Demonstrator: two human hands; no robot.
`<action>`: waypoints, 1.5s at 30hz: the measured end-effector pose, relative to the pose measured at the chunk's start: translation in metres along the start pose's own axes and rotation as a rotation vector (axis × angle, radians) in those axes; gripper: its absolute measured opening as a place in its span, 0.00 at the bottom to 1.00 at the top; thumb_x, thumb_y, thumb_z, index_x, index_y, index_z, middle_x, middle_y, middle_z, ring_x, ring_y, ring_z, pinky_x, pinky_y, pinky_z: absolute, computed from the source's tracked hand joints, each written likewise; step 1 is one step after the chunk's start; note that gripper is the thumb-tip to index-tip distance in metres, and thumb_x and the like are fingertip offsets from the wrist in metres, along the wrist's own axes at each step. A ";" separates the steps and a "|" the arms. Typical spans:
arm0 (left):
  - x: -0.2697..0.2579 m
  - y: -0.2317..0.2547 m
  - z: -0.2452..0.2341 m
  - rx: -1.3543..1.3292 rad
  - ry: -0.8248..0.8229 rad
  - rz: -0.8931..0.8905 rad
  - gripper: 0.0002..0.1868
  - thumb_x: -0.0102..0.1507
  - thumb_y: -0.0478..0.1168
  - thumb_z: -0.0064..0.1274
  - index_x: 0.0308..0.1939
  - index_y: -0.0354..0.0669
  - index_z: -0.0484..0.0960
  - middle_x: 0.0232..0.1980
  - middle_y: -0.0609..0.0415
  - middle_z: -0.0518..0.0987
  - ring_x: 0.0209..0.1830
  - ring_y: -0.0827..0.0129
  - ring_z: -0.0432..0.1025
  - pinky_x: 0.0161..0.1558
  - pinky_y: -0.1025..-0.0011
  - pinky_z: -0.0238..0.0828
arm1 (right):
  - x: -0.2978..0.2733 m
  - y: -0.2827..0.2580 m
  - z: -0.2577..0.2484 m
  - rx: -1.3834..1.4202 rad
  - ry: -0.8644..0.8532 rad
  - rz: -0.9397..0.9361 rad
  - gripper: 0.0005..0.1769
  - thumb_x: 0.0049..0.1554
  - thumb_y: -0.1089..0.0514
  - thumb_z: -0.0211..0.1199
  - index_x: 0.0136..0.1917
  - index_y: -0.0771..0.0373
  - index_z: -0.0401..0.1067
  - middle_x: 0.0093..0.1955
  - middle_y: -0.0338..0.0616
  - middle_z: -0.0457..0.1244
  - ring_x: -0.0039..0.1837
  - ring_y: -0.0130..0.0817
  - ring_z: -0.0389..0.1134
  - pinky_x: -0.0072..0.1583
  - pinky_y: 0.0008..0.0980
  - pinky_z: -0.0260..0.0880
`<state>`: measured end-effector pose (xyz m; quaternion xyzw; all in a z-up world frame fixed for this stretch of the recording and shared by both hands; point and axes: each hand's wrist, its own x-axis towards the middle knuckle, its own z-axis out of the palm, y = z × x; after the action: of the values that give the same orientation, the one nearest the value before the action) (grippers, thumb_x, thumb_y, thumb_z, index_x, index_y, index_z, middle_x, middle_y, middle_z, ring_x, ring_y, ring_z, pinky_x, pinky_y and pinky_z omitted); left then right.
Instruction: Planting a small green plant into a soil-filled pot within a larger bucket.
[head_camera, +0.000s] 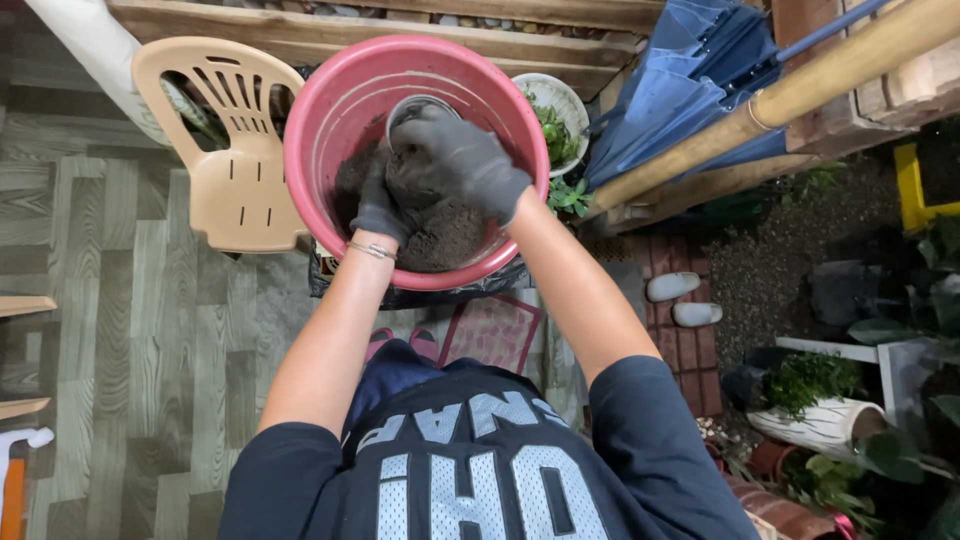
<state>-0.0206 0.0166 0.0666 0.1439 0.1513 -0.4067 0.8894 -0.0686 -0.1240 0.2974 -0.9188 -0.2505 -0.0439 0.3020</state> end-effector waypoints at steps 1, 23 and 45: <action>0.008 0.000 -0.011 0.000 -0.001 -0.001 0.32 0.64 0.66 0.49 0.66 0.57 0.78 0.67 0.50 0.79 0.65 0.49 0.73 0.63 0.41 0.74 | 0.001 -0.007 0.005 -0.001 0.001 0.001 0.21 0.48 0.58 0.72 0.56 0.59 0.75 0.57 0.51 0.64 0.60 0.57 0.66 0.59 0.47 0.68; -0.011 -0.001 0.020 -0.019 -0.093 0.062 0.27 0.67 0.61 0.48 0.64 0.52 0.81 0.66 0.52 0.80 0.66 0.52 0.72 0.68 0.48 0.70 | -0.017 0.066 0.045 -0.116 -0.006 0.119 0.25 0.45 0.67 0.70 0.57 0.58 0.72 0.54 0.54 0.63 0.59 0.58 0.65 0.59 0.49 0.69; -0.023 0.023 0.013 0.065 -0.146 -0.041 0.35 0.68 0.65 0.35 0.76 0.61 0.67 0.80 0.58 0.66 0.82 0.57 0.57 0.76 0.42 0.57 | -0.069 0.069 0.094 -0.260 -0.238 0.352 0.19 0.47 0.48 0.68 0.52 0.54 0.78 0.57 0.48 0.67 0.61 0.56 0.66 0.56 0.55 0.65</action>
<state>-0.0151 0.0414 0.0905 0.1396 0.0755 -0.4391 0.8843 -0.1012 -0.1472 0.1676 -0.9781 -0.1126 0.0858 0.1528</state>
